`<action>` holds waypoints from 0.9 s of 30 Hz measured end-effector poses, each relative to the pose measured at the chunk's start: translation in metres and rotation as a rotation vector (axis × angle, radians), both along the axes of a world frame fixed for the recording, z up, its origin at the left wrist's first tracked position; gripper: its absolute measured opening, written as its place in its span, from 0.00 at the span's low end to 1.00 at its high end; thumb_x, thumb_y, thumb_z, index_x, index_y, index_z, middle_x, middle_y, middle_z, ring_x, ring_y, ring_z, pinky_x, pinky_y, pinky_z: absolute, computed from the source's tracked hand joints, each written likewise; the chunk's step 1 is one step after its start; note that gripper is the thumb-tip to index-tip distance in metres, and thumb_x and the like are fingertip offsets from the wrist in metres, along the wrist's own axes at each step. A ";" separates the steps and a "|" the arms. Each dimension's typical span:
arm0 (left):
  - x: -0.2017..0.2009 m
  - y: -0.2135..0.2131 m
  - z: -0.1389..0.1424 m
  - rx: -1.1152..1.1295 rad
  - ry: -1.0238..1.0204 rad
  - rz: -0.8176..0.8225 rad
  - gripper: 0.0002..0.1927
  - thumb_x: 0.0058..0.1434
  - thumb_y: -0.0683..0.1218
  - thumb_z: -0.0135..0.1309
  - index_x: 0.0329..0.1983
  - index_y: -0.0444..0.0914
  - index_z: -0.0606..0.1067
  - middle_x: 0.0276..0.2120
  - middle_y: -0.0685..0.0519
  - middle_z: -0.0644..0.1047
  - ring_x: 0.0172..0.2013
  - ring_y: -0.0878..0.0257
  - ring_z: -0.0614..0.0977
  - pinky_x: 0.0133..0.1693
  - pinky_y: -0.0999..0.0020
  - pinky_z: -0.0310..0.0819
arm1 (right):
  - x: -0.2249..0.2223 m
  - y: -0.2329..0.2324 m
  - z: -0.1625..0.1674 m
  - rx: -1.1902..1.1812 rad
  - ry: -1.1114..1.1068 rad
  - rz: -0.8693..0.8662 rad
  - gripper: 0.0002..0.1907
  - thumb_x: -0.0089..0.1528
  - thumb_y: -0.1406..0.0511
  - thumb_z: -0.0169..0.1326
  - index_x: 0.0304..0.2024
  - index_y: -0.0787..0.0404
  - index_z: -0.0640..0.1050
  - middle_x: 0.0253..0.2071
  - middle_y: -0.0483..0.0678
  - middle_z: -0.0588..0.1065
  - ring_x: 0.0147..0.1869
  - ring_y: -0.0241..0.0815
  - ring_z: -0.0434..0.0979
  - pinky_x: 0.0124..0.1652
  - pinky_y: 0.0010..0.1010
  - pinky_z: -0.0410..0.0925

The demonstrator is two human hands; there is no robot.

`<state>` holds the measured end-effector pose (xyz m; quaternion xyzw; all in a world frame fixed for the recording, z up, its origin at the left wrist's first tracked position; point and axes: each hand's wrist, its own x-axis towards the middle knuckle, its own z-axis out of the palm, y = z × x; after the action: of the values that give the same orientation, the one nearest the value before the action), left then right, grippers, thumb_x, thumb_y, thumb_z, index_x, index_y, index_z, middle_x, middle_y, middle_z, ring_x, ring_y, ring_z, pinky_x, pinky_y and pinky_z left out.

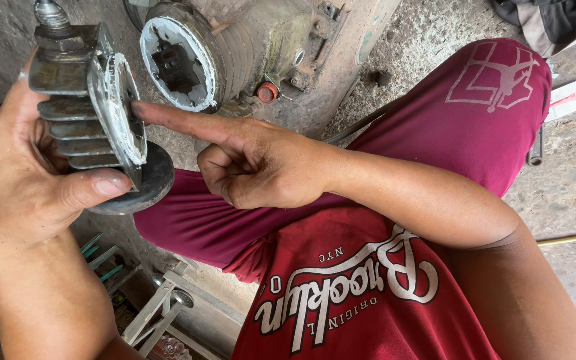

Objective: The person sits on the floor and uses a small metal tool to scrape and clean the surface of a circular engine component. They repeatedly wipe the part with a cloth and inspect the cleaned surface.

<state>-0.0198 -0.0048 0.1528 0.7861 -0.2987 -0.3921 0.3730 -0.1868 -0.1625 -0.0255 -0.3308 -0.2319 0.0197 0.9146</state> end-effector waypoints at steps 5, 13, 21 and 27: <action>0.002 -0.003 -0.006 0.020 -0.107 -0.124 0.56 0.49 0.47 0.73 0.78 0.30 0.58 0.55 0.46 0.78 0.52 0.62 0.83 0.57 0.67 0.82 | 0.000 0.000 -0.004 0.024 0.043 0.037 0.53 0.60 0.80 0.46 0.82 0.51 0.41 0.24 0.42 0.67 0.27 0.31 0.66 0.34 0.21 0.63; -0.002 -0.006 -0.014 0.067 -0.267 -0.174 0.60 0.48 0.43 0.73 0.80 0.31 0.52 0.66 0.40 0.74 0.61 0.56 0.81 0.63 0.63 0.79 | -0.003 0.002 -0.010 0.068 0.079 0.066 0.54 0.59 0.81 0.44 0.82 0.50 0.41 0.27 0.43 0.67 0.29 0.32 0.66 0.36 0.22 0.64; -0.011 -0.015 -0.017 0.092 -0.323 -0.152 0.62 0.48 0.39 0.75 0.82 0.32 0.51 0.71 0.39 0.71 0.66 0.54 0.80 0.65 0.60 0.80 | -0.006 0.006 -0.022 0.115 0.111 0.079 0.53 0.60 0.82 0.43 0.82 0.49 0.41 0.32 0.44 0.68 0.36 0.35 0.68 0.41 0.22 0.64; -0.019 -0.024 -0.023 0.081 -0.405 -0.160 0.61 0.47 0.39 0.75 0.79 0.31 0.50 0.68 0.40 0.72 0.63 0.54 0.80 0.63 0.61 0.78 | -0.009 0.003 -0.032 0.069 0.129 0.027 0.53 0.59 0.82 0.44 0.82 0.47 0.42 0.33 0.46 0.69 0.37 0.36 0.69 0.45 0.24 0.68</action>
<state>-0.0384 -0.0293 0.1300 0.8369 -0.4128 -0.2665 0.2412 -0.1954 -0.1590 -0.0571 -0.2940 -0.1772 0.0452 0.9382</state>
